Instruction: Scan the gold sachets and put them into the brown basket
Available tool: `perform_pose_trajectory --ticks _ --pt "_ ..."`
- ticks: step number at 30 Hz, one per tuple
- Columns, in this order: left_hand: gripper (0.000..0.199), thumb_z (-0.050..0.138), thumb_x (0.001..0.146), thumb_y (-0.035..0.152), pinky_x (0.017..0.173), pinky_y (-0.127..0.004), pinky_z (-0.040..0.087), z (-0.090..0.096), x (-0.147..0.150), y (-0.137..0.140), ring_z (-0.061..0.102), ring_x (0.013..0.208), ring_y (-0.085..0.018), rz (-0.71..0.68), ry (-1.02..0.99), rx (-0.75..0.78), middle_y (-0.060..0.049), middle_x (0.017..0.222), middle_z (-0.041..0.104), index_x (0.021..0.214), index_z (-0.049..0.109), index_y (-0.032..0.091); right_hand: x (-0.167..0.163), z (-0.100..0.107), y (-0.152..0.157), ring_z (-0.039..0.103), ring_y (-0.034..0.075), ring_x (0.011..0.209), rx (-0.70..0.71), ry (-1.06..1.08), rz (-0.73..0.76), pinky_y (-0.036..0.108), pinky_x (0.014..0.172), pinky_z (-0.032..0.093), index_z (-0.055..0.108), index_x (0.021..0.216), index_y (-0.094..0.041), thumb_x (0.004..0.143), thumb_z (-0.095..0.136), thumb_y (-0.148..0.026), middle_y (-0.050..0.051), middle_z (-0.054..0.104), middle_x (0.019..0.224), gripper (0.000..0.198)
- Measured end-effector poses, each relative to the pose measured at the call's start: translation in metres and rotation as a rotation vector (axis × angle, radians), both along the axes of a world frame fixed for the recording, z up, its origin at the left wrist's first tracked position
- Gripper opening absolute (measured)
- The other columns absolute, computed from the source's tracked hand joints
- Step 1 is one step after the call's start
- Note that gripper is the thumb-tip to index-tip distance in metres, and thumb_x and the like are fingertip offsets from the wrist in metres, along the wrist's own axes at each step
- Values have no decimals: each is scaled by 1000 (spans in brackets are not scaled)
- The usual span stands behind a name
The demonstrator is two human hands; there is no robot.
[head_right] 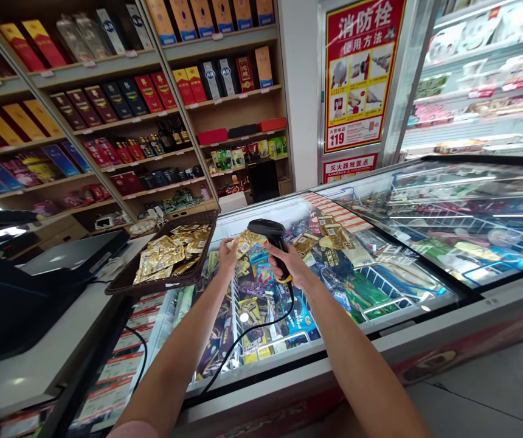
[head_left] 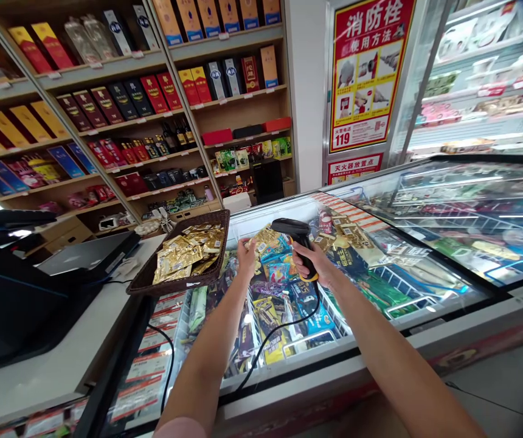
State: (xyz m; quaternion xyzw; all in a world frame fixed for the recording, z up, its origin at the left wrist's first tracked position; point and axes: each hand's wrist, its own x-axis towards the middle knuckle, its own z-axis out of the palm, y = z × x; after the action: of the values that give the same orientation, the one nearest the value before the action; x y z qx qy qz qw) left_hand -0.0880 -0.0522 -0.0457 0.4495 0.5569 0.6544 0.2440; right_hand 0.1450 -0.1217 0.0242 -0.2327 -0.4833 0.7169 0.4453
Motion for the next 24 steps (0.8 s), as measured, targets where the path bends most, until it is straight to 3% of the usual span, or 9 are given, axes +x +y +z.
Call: perform_pose_trajectory --ticks 4,10,18,24 --pt "39 61 83 59 51 -20 38 3 -2 0 54 58 -10 10 -200 60 1 71 58 89 56 21 4 0 -2 35 5 39 26 -82 72 21 36 27 50 82 -22 72 78 -55 -7 46 57 45" --pt "40 71 75 58 51 -20 39 7 -3 1 55 59 -10 40 -340 107 0 73 61 84 60 20 10 1 -4 37 5 37 63 -237 197 20 36 25 52 91 -22 72 78 -54 -8 48 59 45" --pt "32 73 76 49 54 -20 39 9 1 1 56 60 -9 79 -383 136 1 68 60 80 63 19 7 -2 0 37 6 34 238 -396 148 22 37 30 54 91 -22 73 76 -56 -9 46 53 44" --pt "31 71 78 48 54 -18 40 13 3 -2 58 62 -10 90 -382 134 -1 70 62 79 62 18 7 -8 4 37 7 34 259 -426 121 22 37 30 52 87 -22 77 72 -58 -9 45 50 42"
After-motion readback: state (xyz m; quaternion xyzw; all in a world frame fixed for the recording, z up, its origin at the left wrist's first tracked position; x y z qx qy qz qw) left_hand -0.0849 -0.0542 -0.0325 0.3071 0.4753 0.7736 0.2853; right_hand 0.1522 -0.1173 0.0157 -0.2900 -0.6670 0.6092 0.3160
